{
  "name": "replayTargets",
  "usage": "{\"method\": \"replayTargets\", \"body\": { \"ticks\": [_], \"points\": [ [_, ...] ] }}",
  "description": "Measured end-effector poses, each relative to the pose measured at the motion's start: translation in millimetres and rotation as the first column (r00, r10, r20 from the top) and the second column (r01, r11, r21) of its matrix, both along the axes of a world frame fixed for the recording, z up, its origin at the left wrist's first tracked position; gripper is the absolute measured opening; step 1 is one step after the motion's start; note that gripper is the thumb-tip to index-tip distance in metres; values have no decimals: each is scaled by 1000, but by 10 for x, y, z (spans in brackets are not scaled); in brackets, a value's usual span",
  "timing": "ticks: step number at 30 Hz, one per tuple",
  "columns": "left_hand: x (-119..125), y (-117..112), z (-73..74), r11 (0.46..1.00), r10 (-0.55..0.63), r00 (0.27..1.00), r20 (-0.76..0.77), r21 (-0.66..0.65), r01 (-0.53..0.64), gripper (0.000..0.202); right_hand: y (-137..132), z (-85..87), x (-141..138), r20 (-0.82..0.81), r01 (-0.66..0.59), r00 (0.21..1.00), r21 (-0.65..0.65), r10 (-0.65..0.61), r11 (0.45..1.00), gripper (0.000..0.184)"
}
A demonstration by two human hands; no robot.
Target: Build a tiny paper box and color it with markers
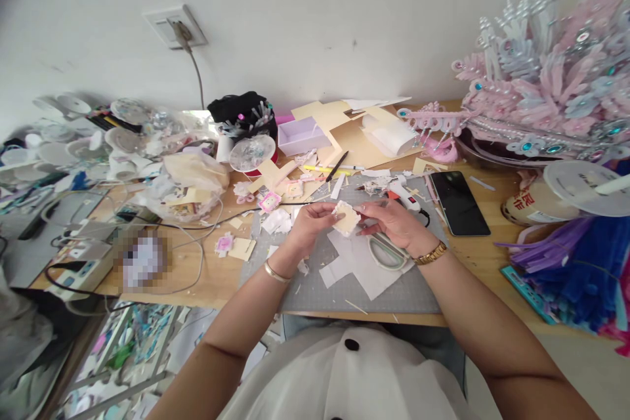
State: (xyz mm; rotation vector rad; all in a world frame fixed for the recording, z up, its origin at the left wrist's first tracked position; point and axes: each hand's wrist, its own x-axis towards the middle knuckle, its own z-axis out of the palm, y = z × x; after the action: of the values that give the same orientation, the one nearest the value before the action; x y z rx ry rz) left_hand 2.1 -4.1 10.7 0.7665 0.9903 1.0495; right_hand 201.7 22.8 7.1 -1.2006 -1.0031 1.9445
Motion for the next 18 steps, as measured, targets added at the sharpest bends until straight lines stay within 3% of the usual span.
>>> {"method": "replayTargets", "body": {
  "ticks": [18],
  "points": [
    [-21, 1, -71, 1000, -22, 998, -64, 20, 23, 44, -9, -5, 6, 34, -26, 999, 66, 23, 997, 29]
  ]
}}
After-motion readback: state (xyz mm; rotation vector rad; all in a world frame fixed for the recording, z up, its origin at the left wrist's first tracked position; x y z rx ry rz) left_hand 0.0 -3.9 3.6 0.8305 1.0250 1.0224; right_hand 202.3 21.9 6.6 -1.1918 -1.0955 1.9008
